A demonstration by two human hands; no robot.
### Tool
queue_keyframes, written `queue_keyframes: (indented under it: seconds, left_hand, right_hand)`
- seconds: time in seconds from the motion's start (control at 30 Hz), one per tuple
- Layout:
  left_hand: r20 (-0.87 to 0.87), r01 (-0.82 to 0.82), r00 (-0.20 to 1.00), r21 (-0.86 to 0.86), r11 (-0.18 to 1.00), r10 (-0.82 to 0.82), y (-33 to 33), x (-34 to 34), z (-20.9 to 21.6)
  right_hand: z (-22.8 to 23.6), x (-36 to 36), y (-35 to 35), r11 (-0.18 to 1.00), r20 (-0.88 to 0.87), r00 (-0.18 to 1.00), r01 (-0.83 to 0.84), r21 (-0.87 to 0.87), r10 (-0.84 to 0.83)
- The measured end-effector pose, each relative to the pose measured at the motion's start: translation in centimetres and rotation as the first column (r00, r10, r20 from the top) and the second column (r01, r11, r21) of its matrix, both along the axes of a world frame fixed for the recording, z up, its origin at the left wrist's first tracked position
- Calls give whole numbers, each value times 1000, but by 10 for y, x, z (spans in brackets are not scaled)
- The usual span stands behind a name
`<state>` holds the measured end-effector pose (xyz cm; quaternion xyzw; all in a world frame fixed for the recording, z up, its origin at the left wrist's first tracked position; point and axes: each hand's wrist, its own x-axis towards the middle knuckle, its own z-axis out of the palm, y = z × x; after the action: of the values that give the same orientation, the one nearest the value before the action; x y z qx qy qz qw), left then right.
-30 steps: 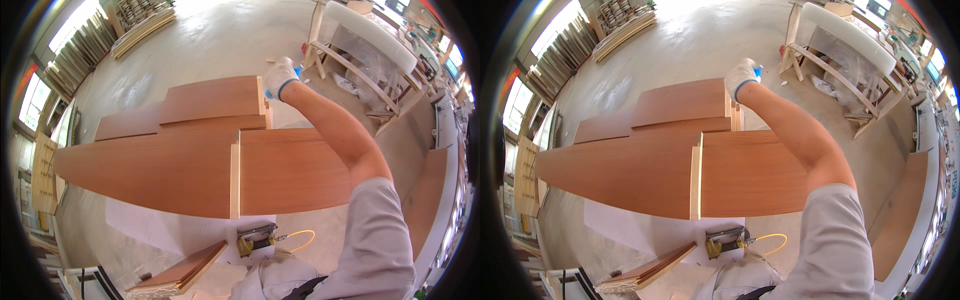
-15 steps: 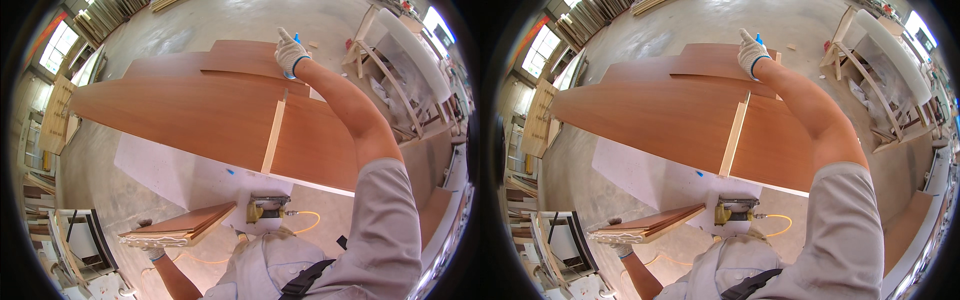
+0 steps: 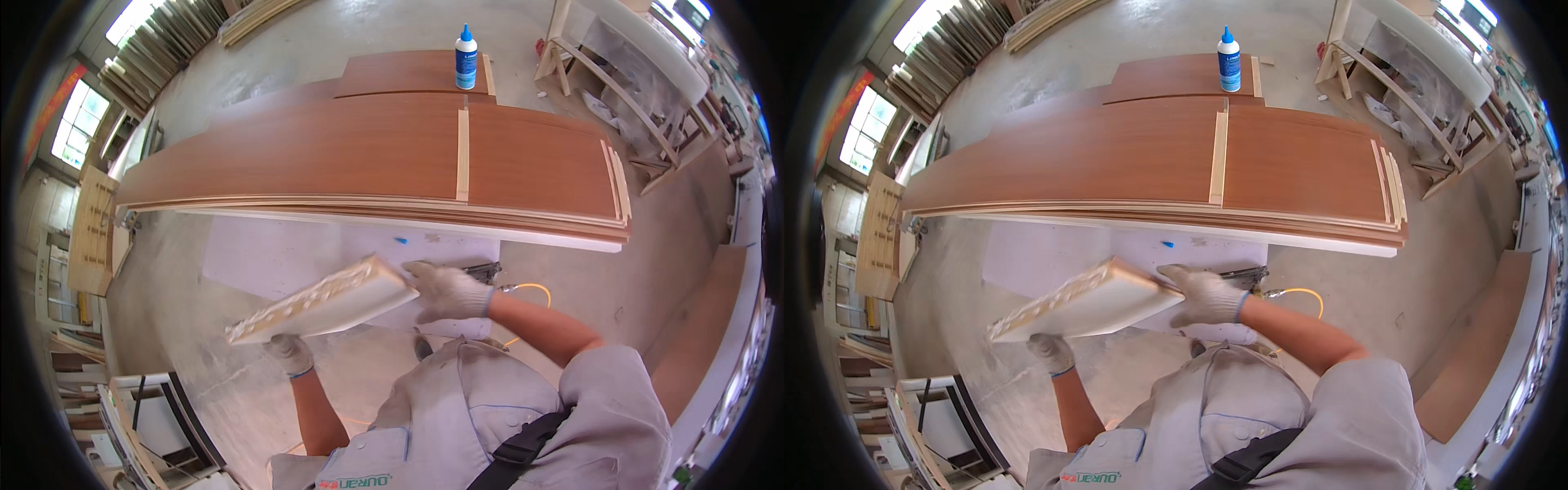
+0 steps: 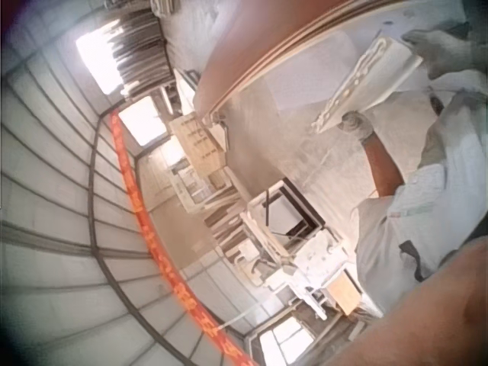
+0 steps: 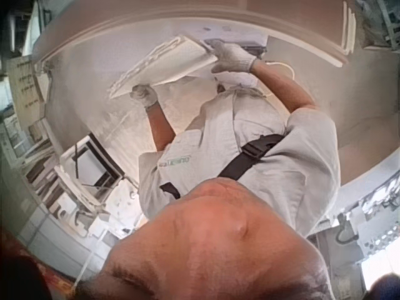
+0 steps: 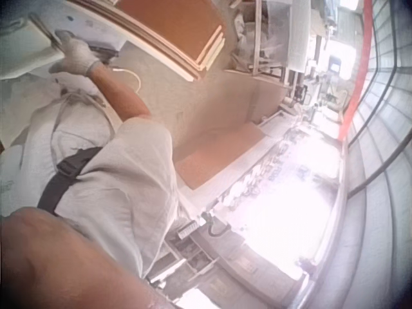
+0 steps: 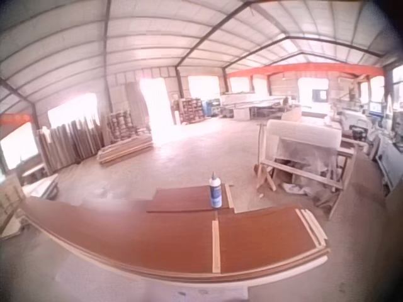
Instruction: The person moves a large wooden panel on a workbench, applies glue to a smaller wooden strip, and uses a pneumatic stapler to attach the strip to the panel.
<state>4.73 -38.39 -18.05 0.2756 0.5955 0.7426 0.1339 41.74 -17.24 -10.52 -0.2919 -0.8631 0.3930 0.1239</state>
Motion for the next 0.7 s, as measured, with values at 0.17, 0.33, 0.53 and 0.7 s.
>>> queue_keyframes:
  seconds: [0.17,0.33,0.53,0.7]
  left_hand:
    - [38,154,987,50,987,-156,27,11,71]
    - [-43,417,907,235,878,-419,52,7,134]
    - [335,731,503,327,599,-797,164,159,180]
    - [214,914,257,264,309,-942,233,316,195]
  right_hand:
    - [16,-44,-32,941,-191,928,288,-177,-320]
    - [106,14,-80,926,-363,914,34,-376,-180]
    - [-64,102,-108,680,-429,771,6,-734,-471]
    - [-87,194,-195,189,-235,490,-141,-972,-839]
